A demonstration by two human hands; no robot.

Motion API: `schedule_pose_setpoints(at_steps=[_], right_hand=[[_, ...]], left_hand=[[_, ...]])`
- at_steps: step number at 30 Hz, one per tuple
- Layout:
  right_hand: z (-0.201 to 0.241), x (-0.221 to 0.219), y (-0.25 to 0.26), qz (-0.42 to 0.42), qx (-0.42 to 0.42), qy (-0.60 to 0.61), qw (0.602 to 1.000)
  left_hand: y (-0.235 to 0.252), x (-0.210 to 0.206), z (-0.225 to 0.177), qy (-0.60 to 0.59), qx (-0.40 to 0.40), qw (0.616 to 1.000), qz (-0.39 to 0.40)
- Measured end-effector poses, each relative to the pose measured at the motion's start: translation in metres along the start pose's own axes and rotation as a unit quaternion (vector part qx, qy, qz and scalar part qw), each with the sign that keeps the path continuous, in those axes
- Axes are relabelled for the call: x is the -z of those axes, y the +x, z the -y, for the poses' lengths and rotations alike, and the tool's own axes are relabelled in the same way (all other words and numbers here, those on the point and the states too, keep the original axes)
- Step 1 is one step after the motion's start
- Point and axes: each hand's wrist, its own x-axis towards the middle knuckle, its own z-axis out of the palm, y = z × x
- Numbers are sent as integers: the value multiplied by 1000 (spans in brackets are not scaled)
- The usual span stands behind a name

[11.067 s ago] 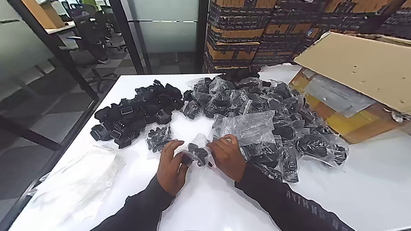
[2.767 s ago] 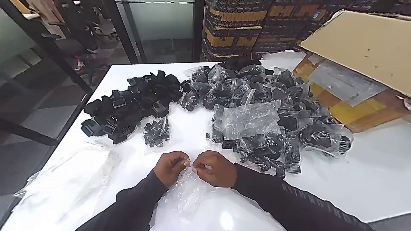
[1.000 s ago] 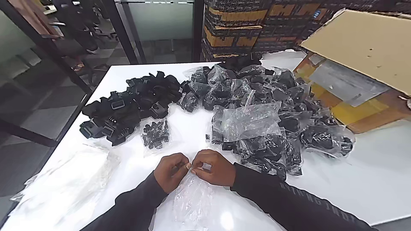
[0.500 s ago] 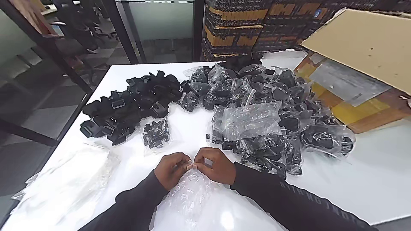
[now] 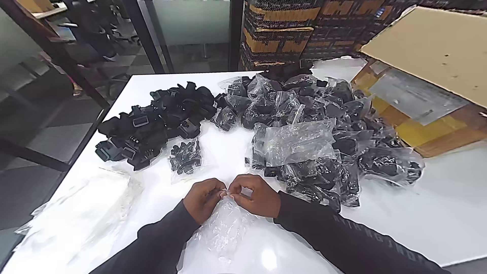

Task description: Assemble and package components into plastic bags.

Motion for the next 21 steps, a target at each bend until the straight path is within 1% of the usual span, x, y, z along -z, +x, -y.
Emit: schedule_pose_setpoints(at_steps=[8,16,21], right_hand=[[4,-1,0,-11,-15,41,999],[4,-3,0,-22,-12,42,999],[6,-2,0,-14,-16,49,999]], left_hand=[[0,-3,-3,39,-12,999,-9],[-1,-4,-1,32,-20,999,-16],[-1,-4,-3,39,-24,999,-2]])
